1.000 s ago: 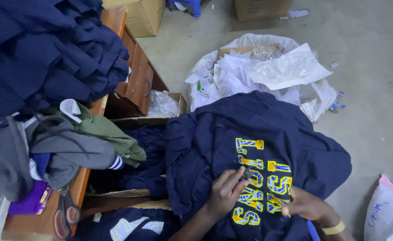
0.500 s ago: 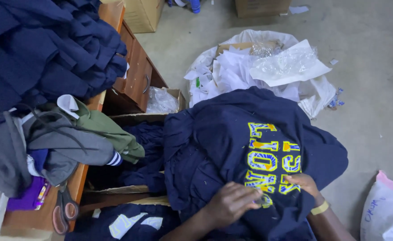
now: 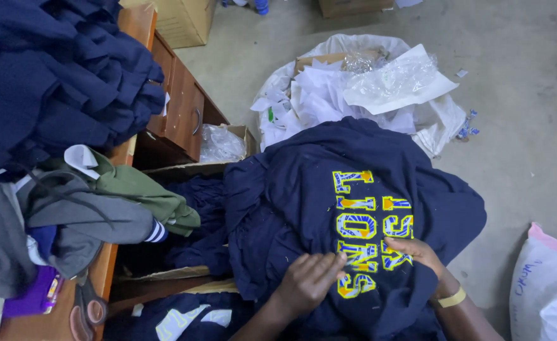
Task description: Manually removing loose threads from the embroidery on a navy blue sweatshirt.
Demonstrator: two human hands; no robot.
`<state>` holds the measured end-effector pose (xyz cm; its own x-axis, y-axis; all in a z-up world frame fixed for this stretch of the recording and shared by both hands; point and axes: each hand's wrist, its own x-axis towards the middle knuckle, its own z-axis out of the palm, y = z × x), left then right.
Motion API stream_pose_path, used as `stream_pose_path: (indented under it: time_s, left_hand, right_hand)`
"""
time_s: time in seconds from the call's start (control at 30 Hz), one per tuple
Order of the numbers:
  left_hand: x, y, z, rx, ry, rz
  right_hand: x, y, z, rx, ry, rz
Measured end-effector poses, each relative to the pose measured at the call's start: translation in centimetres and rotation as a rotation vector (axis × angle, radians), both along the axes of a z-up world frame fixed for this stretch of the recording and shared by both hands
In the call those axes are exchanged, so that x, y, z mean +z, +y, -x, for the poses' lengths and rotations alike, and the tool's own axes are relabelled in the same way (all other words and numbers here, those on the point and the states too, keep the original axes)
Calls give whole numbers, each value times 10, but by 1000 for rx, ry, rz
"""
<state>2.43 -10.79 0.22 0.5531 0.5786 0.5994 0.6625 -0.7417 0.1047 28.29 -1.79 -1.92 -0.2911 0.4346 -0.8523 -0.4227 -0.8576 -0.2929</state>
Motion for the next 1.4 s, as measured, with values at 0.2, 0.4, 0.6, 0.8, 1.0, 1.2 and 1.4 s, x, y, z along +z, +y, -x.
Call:
stream_pose_path:
  time_s: [0.2, 0.4, 0.6, 0.8, 1.0, 1.2, 1.4]
  left_hand:
    - [-19, 5, -3, 146, -303, 112]
    - [-6, 8, -1, 4, -289, 133]
    - [-5, 11, -3, -1, -154, -34]
    - [-23, 25, 1, -99, -88, -107]
    - [-20, 26, 4, -163, -188, 79]
    - [-8, 14, 2, 5, -669, 340]
    - [-68, 31, -22, 483, -1125, 817]
  right_hand:
    - [7, -2, 1, 25, -23, -17]
    - [-200, -5, -85, 159, 84, -525]
    - [-153, 1, -45, 390, -198, -1290]
    - [-104, -6, -29, -27, -19, -278]
    - [3, -1, -9, 160, 247, -201]
    - [23, 3, -22, 807, 329, -893]
    - [17, 34, -9, 377, -47, -731]
